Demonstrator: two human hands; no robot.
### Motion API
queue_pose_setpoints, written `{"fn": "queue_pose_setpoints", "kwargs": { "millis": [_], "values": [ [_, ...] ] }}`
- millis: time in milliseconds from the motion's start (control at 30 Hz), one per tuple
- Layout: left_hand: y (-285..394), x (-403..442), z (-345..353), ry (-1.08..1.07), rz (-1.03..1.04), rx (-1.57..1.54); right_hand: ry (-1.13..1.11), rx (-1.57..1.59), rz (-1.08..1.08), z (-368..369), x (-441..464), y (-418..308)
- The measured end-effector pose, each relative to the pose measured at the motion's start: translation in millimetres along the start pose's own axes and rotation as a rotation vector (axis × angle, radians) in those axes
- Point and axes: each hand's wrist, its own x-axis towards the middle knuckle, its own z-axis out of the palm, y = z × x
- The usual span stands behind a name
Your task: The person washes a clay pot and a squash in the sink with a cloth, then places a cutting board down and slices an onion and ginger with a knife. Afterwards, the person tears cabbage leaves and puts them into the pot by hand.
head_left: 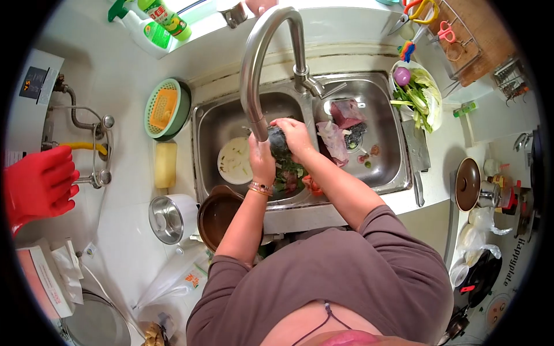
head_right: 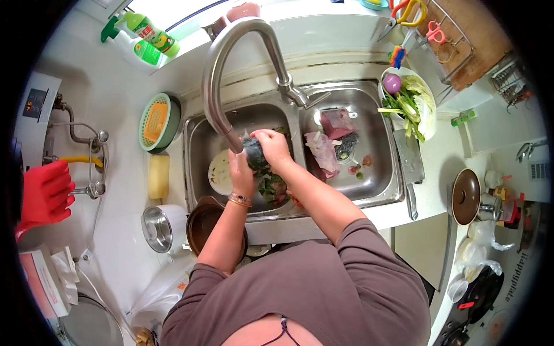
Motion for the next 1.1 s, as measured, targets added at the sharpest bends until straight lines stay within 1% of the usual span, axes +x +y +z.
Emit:
{"fn": "queue_pose_setpoints", "kwargs": {
  "millis": [67,100,133,167,233,267,300,333,367,400,467,500,567,600,633,667,733,800,833,867,933,967,1067,1100],
  "values": [
    [32.0,2.4,-14.9,-0.143,0.154,0.185,-0.051,0.022,0.394,2.2,-4.2,-24.5],
    [37.9,4.8,-20.8,-0.184,0.355,0.365,-0.004,-0.125,0.595,6.3,-13.6,-44.3],
    [42.1,6.7,-23.5,-0.221,0.558,0.544,-0.034,0.059,0.662,1.6,-3.5,-22.6],
    [45.4,3.9,-20.1,-0.249,0.326,0.327,0.049,0.017,0.572,6.8,-5.0,-21.1],
    [10.1,2.4,-18.3,-0.054,0.186,0.282,0.198,-0.068,0.393,27.3,-13.3,-19.5],
    [-5.9,2.4,-17.3,0.035,0.115,0.262,0.167,-0.278,0.167,31.5,-15.1,-17.1],
    [-5.7,3.9,-7.5,0.150,0.034,0.037,0.137,-0.483,-0.062,34.1,-17.3,-14.3],
    [-2.6,7.6,-8.7,0.143,-0.347,-0.338,0.105,-0.685,-0.291,35.1,-21.0,-10.8],
    [0.2,8.9,-9.8,0.153,-0.448,-0.408,0.064,-0.700,-0.350,30.6,-21.4,-6.2],
    [3.2,16.5,-10.6,0.161,-0.535,-0.482,0.004,-0.770,-0.497,27.7,-21.7,-8.2],
    [24.6,25.8,-19.7,0.058,-0.867,-0.715,-0.124,-0.905,-0.767,16.9,-37.9,-5.6],
    [30.4,26.5,-23.4,0.004,-1.033,-0.832,-0.191,-0.968,-0.862,10.4,-44.7,-9.0],
    [16.3,26.8,-20.2,0.003,-0.907,-0.706,-0.162,-0.795,-0.766,8.3,-39.6,0.1],
    [14.9,22.2,-15.9,0.025,-0.882,-0.657,-0.144,-0.710,-0.704,7.9,-40.7,6.8],
    [13.4,17.6,-11.6,0.047,-0.859,-0.606,-0.073,-0.622,-0.612,10.7,-29.5,9.4],
    [-1.4,17.2,-10.1,0.126,-0.846,-0.557,0.015,-0.575,-0.564,14.7,-24.5,12.8],
    [-14.2,17.0,-7.6,0.205,-0.785,-0.620,0.085,-0.454,-0.565,22.9,-7.3,21.5],
    [-32.0,11.1,-10.1,0.197,-0.616,-0.384,0.093,-0.122,-0.121,26.5,5.9,22.4],
    [-36.0,10.7,-10.9,0.192,-0.524,-0.269,0.093,-0.097,-0.044,24.7,13.1,25.0],
    [-38.7,5.9,-8.1,0.215,-0.357,-0.076,0.068,0.028,0.147,20.3,20.5,21.6],
    [-5.6,-9.1,3.5,0.260,-0.024,0.310,0.012,0.277,0.536,11.0,24.9,10.5],
    [-17.6,-9.5,2.4,0.263,0.032,0.336,0.041,0.157,0.380,9.6,21.5,12.8],
    [-14.6,1.6,2.6,0.286,-0.247,-0.343,0.079,-0.208,-0.098,13.9,6.3,22.6],
    [-8.2,7.3,-2.3,0.225,-0.355,-0.502,0.074,-0.287,-0.118,11.0,0.8,22.1]
  ]
}}
